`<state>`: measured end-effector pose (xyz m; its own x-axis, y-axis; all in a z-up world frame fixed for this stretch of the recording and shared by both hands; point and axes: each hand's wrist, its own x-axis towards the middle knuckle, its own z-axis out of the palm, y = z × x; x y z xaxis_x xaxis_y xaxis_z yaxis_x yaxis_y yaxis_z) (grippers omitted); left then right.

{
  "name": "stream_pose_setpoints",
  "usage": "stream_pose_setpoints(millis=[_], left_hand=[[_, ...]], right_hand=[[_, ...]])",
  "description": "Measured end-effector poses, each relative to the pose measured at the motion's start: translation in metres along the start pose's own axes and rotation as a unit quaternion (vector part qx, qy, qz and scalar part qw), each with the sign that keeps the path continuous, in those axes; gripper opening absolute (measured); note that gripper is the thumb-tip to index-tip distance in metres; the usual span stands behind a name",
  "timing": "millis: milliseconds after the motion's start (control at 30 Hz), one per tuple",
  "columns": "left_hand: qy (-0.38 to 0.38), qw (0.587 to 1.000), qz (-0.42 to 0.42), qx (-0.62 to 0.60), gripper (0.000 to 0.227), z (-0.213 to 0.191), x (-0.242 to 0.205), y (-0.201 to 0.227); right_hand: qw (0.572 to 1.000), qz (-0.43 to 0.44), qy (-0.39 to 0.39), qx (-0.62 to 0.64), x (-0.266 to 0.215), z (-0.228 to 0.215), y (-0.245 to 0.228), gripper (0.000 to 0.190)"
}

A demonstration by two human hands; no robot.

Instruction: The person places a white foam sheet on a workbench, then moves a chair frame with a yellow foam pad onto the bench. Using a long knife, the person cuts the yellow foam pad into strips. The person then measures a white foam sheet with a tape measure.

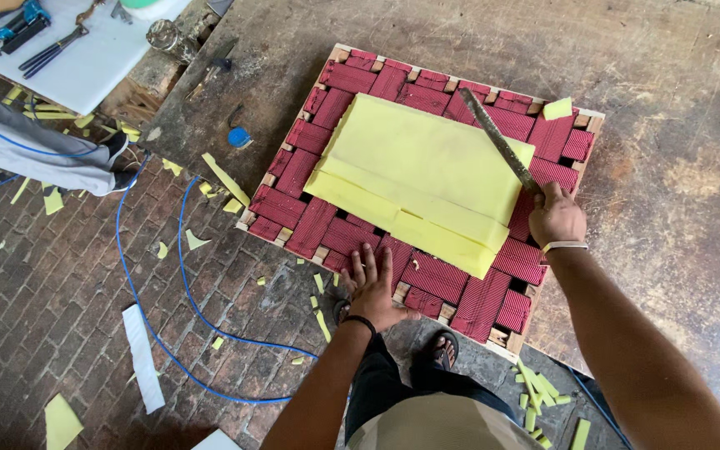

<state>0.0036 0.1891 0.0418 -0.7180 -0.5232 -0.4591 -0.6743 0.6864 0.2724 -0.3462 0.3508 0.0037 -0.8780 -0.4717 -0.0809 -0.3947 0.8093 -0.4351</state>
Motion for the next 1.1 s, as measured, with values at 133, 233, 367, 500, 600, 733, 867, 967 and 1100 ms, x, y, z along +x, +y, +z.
stream_pose_setpoints(millis=[133, 233, 367, 500, 600, 733, 867, 967, 1100], left_hand=[[0.061, 0.997, 0.044, -0.004, 0.133, 0.014, -0.004, -0.004], [0.052, 0.997, 0.052, 0.014, 0.126, 0.006, 0.005, -0.014], [-0.017, 0.994, 0.069, 0.087, 0.124, -0.036, 0.039, -0.047], [-0.026, 0.979, 0.114, 0.167, 0.109, -0.083, 0.089, -0.099], [0.066, 0.978, 0.109, 0.163, 0.085, -0.1, 0.121, -0.135], [0.254, 0.966, 0.011, 0.037, 0.056, -0.099, 0.15, -0.153], [0.278, 0.945, -0.037, -0.168, 0.048, -0.073, 0.151, -0.14], [0.255, 0.935, 0.0, -0.249, 0.055, -0.042, 0.14, -0.121], [0.268, 0.961, 0.021, -0.065, 0.057, -0.02, 0.128, -0.108]], right_hand=[[0.996, -0.037, -0.065, -0.058, 0.006, -0.019, 0.003, 0.026], [0.992, 0.016, -0.128, 0.0, 0.013, -0.025, 0.003, 0.028], [0.989, 0.057, -0.134, 0.013, -0.004, -0.019, -0.002, 0.03], [0.976, 0.145, -0.142, 0.08, -0.071, -0.006, -0.007, 0.033], [0.978, 0.156, -0.088, 0.109, -0.121, 0.011, -0.023, 0.034], [0.874, 0.263, -0.168, 0.373, -0.154, 0.032, -0.071, 0.02], [0.747, 0.278, -0.218, 0.563, -0.174, 0.046, -0.088, 0.016], [0.746, 0.29, -0.194, 0.567, -0.177, 0.041, -0.049, 0.011], [0.689, 0.331, 0.021, 0.644, -0.149, 0.006, 0.029, 0.019]])
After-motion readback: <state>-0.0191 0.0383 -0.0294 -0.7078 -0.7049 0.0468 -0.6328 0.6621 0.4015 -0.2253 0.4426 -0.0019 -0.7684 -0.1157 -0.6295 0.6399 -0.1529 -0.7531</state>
